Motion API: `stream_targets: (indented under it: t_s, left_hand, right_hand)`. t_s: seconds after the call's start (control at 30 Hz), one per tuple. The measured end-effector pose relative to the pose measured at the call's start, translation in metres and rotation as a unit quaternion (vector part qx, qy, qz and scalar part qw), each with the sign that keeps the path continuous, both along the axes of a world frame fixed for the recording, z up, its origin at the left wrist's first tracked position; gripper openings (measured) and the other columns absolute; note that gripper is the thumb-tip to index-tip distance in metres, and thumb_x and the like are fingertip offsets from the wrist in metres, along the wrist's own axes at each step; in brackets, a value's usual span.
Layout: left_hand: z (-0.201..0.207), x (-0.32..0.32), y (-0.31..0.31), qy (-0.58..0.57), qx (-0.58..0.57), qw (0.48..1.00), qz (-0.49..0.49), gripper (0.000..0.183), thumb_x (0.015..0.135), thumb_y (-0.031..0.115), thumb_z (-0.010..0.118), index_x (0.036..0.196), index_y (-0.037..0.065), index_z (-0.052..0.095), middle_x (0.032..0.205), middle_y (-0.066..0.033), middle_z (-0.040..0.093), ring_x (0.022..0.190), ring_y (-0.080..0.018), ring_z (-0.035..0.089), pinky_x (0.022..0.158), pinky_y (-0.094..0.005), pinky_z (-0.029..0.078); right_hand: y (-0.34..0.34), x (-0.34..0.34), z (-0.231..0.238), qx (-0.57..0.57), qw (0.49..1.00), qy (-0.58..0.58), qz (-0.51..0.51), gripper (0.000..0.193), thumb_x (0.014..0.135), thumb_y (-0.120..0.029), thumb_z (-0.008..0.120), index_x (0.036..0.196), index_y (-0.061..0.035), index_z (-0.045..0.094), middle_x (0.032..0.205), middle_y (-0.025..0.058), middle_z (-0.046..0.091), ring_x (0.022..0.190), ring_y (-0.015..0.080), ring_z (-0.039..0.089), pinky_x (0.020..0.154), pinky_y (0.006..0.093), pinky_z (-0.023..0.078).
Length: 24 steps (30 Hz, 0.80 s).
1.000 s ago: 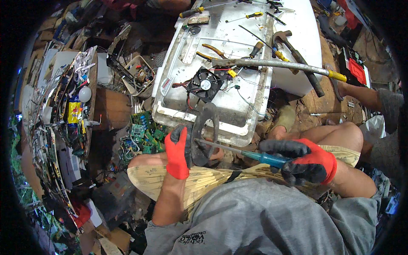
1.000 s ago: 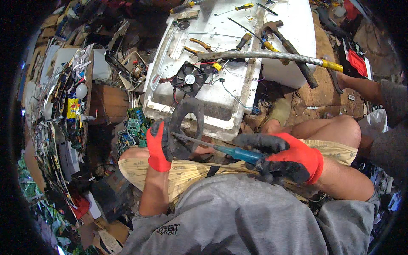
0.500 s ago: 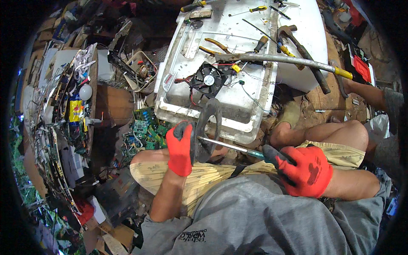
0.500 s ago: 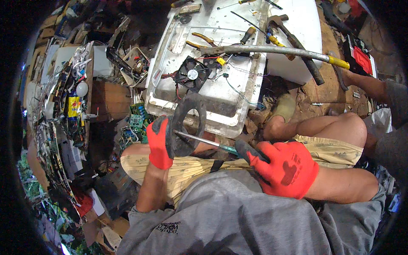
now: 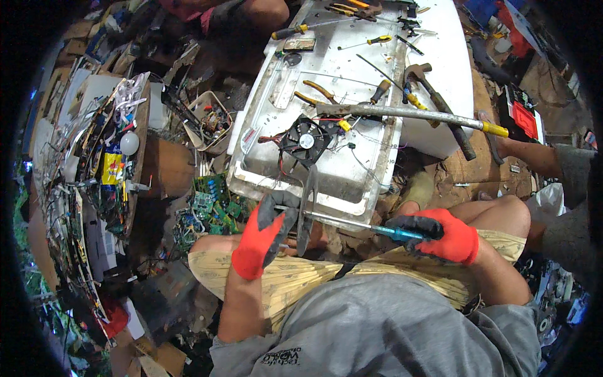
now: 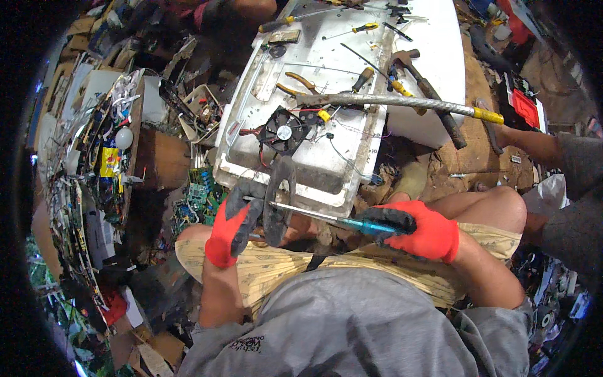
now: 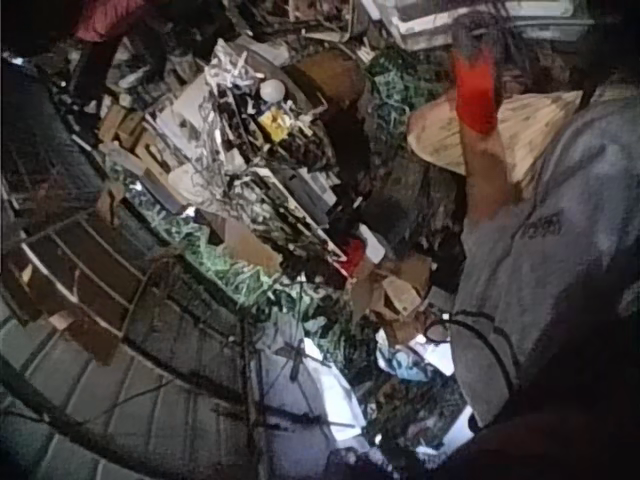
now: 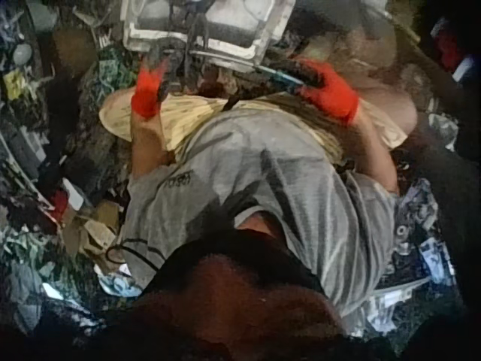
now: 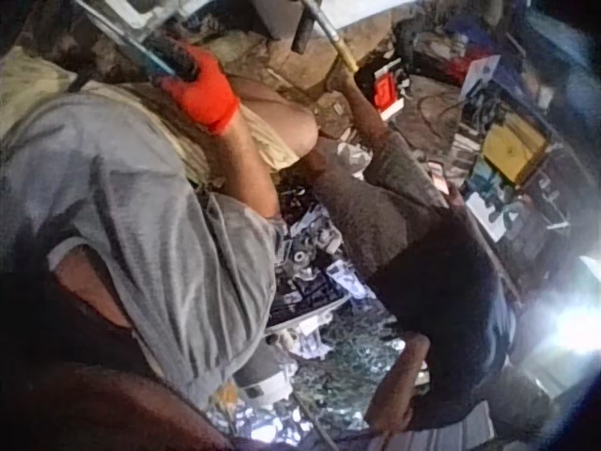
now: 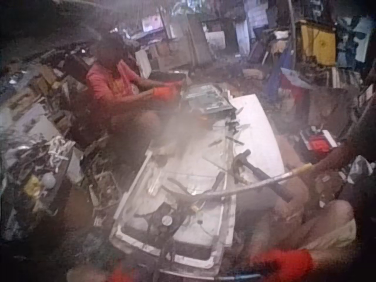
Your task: The person uses a screwdriver to manipulate a circular electronic component held in their hands. They repeatedly insert and turn the screwdriver within the component while sitting on the floor in a cluttered workshop.
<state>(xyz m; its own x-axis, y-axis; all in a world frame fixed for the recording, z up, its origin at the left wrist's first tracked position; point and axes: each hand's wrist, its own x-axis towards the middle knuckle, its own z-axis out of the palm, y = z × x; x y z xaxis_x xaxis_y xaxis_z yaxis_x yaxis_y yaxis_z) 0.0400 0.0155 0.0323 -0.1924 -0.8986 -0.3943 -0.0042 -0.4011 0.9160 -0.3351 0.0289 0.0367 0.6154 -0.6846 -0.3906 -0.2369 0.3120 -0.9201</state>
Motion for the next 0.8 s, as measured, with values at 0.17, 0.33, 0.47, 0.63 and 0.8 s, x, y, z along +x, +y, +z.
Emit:
stream_targets:
  t_s: [0.17, 0.33, 0.47, 0.63, 0.8]
  left_hand:
    - [-0.009, -0.003, 0.006, 0.044, -0.028, 0.998, 0.043, 0.017, 0.095, 0.004, 0.059, 0.112, 0.003, 0.057, 0.101, -0.0032, 0.062, 0.089, -0.009, 0.058, 0.079, -0.0232, 0.047]
    - [0.005, -0.036, 0.015, 0.096, -0.018, 0.995, 0.014, 0.021, 0.093, 0.007, 0.062, 0.113, 0.002, 0.059, 0.1, -0.0052, 0.066, 0.089, -0.0152, 0.064, 0.081, -0.028, 0.051]
    - [0.006, -0.097, 0.017, -0.087, -0.103, 0.99, -0.047, 0.024, 0.09, 0.007, 0.064, 0.113, 0.002, 0.062, 0.098, -0.0097, 0.069, 0.086, -0.0176, 0.066, 0.077, -0.0323, 0.052]
    - [0.021, -0.121, -0.008, -0.174, -0.177, 0.952, -0.18, 0.039, 0.091, 0.001, 0.052, 0.13, 0.001, 0.054, 0.108, -0.0135, 0.068, 0.097, -0.0149, 0.063, 0.085, -0.0303, 0.05]
    - [0.035, -0.117, -0.04, -0.064, -0.157, 0.957, -0.235, 0.04, 0.094, 0.005, 0.045, 0.133, 0.002, 0.052, 0.113, -0.0123, 0.067, 0.102, -0.0205, 0.063, 0.089, -0.031, 0.048]
  right_hand:
    - [-0.013, -0.019, -0.002, 0.018, 0.999, -0.047, 0.017, 0.052, 0.081, -0.004, 0.07, 0.131, -0.0036, 0.055, 0.105, 0.0045, 0.065, 0.092, 0.0138, 0.06, 0.081, 0.0303, 0.05]
    - [-0.009, 0.011, -0.021, 0.194, 0.935, -0.228, -0.191, 0.042, 0.087, -0.009, 0.067, 0.126, -0.0069, 0.051, 0.101, 0.0036, 0.062, 0.078, 0.0108, 0.059, 0.066, 0.0276, 0.049]
    - [-0.012, 0.042, -0.018, 0.174, 0.95, -0.202, -0.16, 0.035, 0.087, -0.022, 0.072, 0.113, -0.0062, 0.053, 0.092, 0.0046, 0.062, 0.071, 0.0127, 0.061, 0.056, 0.027, 0.048]
    - [-0.013, 0.052, -0.025, 0.094, 0.94, -0.183, -0.272, 0.032, 0.082, -0.004, 0.073, 0.108, -0.0053, 0.054, 0.09, -0.0004, 0.057, 0.077, 0.0071, 0.054, 0.064, 0.0242, 0.046]
    - [-0.018, 0.033, -0.032, 0.017, 0.939, -0.148, -0.309, 0.035, 0.08, -0.003, 0.075, 0.109, -0.0046, 0.054, 0.089, -0.0012, 0.055, 0.077, 0.0066, 0.051, 0.067, 0.024, 0.045]
